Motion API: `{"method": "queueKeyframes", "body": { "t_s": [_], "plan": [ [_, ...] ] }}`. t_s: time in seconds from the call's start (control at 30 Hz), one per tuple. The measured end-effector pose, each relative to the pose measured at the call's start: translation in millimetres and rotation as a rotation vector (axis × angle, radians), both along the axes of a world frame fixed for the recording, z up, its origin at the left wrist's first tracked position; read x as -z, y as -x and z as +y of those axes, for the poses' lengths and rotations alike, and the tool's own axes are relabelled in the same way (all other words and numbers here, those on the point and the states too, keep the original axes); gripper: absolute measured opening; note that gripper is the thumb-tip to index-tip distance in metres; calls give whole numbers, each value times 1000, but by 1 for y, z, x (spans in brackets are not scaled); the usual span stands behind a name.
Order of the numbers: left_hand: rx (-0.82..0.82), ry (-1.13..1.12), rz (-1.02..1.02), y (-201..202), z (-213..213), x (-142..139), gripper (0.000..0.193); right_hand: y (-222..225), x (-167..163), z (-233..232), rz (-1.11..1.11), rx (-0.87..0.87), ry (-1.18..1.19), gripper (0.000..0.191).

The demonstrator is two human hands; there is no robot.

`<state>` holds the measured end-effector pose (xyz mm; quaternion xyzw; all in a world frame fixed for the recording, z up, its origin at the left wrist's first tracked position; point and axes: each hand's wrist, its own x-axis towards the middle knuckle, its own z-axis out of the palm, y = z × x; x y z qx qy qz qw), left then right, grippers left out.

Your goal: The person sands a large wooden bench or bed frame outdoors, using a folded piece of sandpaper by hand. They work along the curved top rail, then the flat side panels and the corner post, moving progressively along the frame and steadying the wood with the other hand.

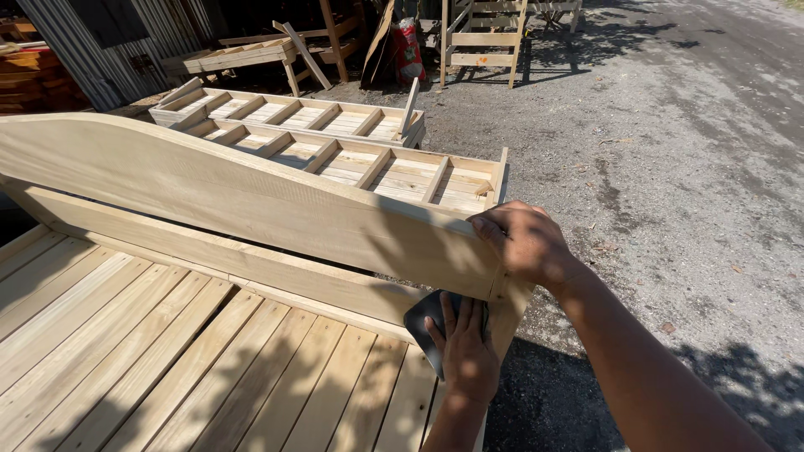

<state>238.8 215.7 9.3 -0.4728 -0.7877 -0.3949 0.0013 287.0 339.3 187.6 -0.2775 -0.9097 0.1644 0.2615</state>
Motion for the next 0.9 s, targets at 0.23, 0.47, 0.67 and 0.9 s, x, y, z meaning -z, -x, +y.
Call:
{"method": "queueKeyframes", "body": {
  "t_s": [0.23,0.47,0.67,0.9],
  "plan": [
    [-175,68,110,88,-19,-20,52,-1,17,15,106,-127,-246,33],
    [51,184,88,31,-2,-18,41,1,15,15,81,-64,-57,31],
    [145,75,170,48,-28,-9,48,1,3,7,122,-120,-94,33],
    [-312,30,84,97,-33,-23,41,0,1,0,183,-183,-156,32]
  ]
}}
